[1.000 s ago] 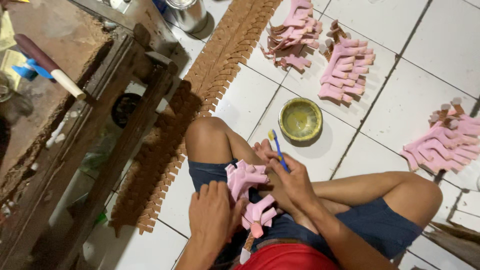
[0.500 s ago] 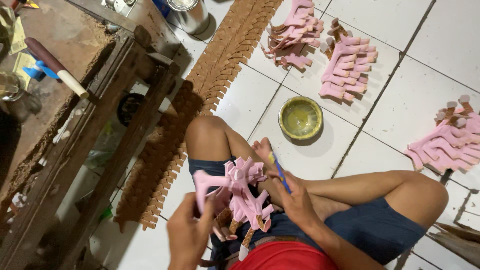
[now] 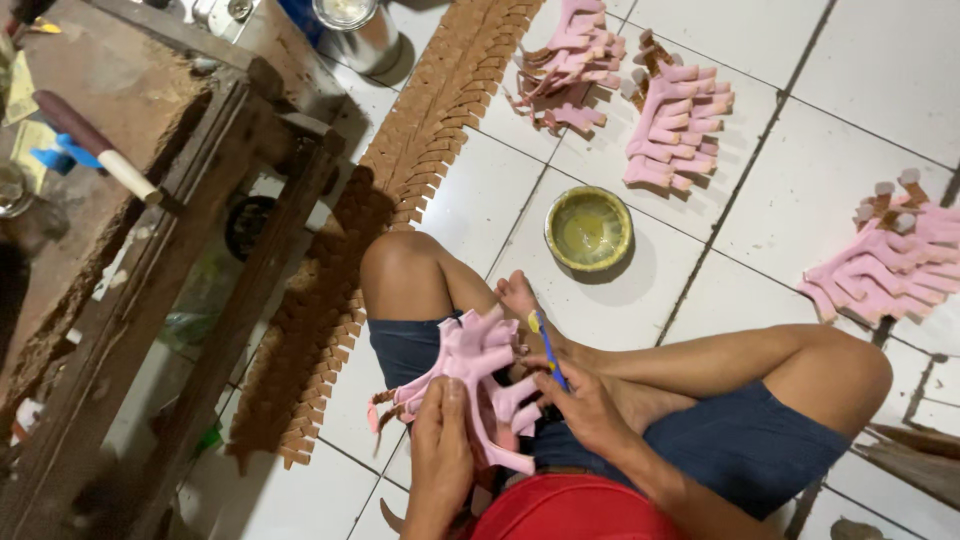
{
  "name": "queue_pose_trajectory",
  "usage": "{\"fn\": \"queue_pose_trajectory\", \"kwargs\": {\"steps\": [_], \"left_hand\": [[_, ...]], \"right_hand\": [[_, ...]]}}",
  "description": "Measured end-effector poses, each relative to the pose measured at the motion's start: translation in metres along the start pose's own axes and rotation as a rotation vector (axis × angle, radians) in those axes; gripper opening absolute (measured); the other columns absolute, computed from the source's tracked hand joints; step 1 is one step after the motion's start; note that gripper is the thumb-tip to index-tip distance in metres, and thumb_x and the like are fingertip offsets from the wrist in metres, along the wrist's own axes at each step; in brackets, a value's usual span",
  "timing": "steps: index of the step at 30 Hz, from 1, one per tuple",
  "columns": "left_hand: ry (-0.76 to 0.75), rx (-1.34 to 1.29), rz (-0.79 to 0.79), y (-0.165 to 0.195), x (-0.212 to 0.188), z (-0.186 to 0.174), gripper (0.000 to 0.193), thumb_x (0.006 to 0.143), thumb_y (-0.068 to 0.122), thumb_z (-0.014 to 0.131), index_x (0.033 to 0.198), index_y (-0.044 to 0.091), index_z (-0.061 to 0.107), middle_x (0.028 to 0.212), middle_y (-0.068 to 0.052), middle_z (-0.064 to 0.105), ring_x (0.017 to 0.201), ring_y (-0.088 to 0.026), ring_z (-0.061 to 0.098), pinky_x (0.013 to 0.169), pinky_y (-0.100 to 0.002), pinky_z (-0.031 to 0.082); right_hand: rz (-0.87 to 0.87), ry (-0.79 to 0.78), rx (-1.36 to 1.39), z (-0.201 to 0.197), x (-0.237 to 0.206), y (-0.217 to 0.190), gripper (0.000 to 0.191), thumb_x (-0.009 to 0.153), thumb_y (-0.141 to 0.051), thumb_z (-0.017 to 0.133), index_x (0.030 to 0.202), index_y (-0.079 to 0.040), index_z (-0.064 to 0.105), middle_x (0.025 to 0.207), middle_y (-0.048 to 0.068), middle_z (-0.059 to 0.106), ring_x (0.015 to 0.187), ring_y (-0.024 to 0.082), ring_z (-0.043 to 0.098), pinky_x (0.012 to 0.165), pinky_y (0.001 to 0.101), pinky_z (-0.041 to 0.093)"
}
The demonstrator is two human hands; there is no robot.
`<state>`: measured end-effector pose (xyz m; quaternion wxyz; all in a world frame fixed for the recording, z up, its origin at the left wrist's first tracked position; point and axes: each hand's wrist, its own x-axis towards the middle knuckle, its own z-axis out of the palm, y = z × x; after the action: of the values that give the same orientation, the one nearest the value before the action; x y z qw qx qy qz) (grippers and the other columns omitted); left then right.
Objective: The person sits on the floor and uses a toothbrush to apply glue from a bowl onto pink shoe upper components, brushing the edges of each piece. They place each finished piece onto the floor with a growing pile of completed components and pick up the next unfinished piece.
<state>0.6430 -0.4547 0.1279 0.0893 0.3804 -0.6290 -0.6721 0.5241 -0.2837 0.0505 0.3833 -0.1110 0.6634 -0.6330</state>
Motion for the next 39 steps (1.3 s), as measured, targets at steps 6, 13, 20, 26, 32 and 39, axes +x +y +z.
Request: {"fn": "queue_pose_trajectory", "kwargs": {"steps": [6,13,20,26,32,39], "left_hand": [[0.088,-0.243,-0.209,0.008,-0.003,0.004,0.039,0.108,0.034,0.044,0.1,0.0,0.06,0.076,-0.006,0.057,0.063,-0.018,0.054,0.054,-0.036,0.049],[0.07,-0.711,-0.448,0.065,-0.005,-0.027,0.047,0.102,0.035,0.038,0.119,-0.003,0.061,0.104,-0.021,0.073,0.093,-0.032,0.071,0.085,-0.044,0.056],[0.008,-0.562,-0.444,0.076,0.001,-0.098,0.043,0.1,0.032,0.04,0.119,-0.003,0.057,0.1,-0.022,0.072,0.092,-0.031,0.074,0.075,-0.042,0.063],[-0.095,-0.842,-0.148,0.077,-0.011,-0.118,0.039,0.116,0.04,0.05,0.126,0.005,0.064,0.072,-0.003,0.055,0.056,-0.011,0.056,0.04,-0.037,0.058],[0.037,-0.804,-0.154,0.101,-0.003,-0.044,0.02,0.102,0.021,0.051,0.106,0.002,0.059,0.1,-0.007,0.067,0.091,-0.015,0.069,0.081,-0.033,0.059],[-0.28,-0.83,-0.22,0.153,0.009,0.001,0.028,0.1,0.02,0.048,0.121,0.003,0.048,0.102,-0.016,0.068,0.093,-0.029,0.069,0.086,-0.047,0.058]], "right_hand": [[-0.031,0.038,0.152,-0.001,-0.022,-0.036,0.033,0.095,-0.011,0.067,0.126,-0.001,0.069,0.092,0.004,0.074,0.083,0.01,0.071,0.074,0.0249,0.058],[-0.146,0.01,-0.117,0.018,-0.031,-0.081,0.026,0.09,-0.009,0.073,0.114,-0.001,0.077,0.088,0.003,0.076,0.079,0.009,0.071,0.069,0.0228,0.057],[-0.048,0.033,-0.007,0.036,-0.022,-0.092,0.025,0.094,-0.006,0.067,0.115,-0.001,0.077,0.078,0.005,0.075,0.071,0.01,0.07,0.063,0.0244,0.057],[-0.343,0.008,-0.07,0.043,-0.018,-0.099,0.021,0.094,-0.001,0.066,0.113,0.002,0.074,0.096,0.005,0.076,0.084,0.012,0.074,0.074,0.0258,0.06],[-0.658,0.043,-0.302,0.048,-0.034,-0.123,0.019,0.094,-0.002,0.069,0.112,0.001,0.074,0.105,0.008,0.077,0.09,0.014,0.075,0.075,0.0262,0.06],[-0.867,-0.124,-0.177,0.006,-0.034,-0.153,0.024,0.099,-0.009,0.059,0.119,0.003,0.068,0.109,0.011,0.072,0.085,0.011,0.069,0.076,0.0228,0.058]]}}
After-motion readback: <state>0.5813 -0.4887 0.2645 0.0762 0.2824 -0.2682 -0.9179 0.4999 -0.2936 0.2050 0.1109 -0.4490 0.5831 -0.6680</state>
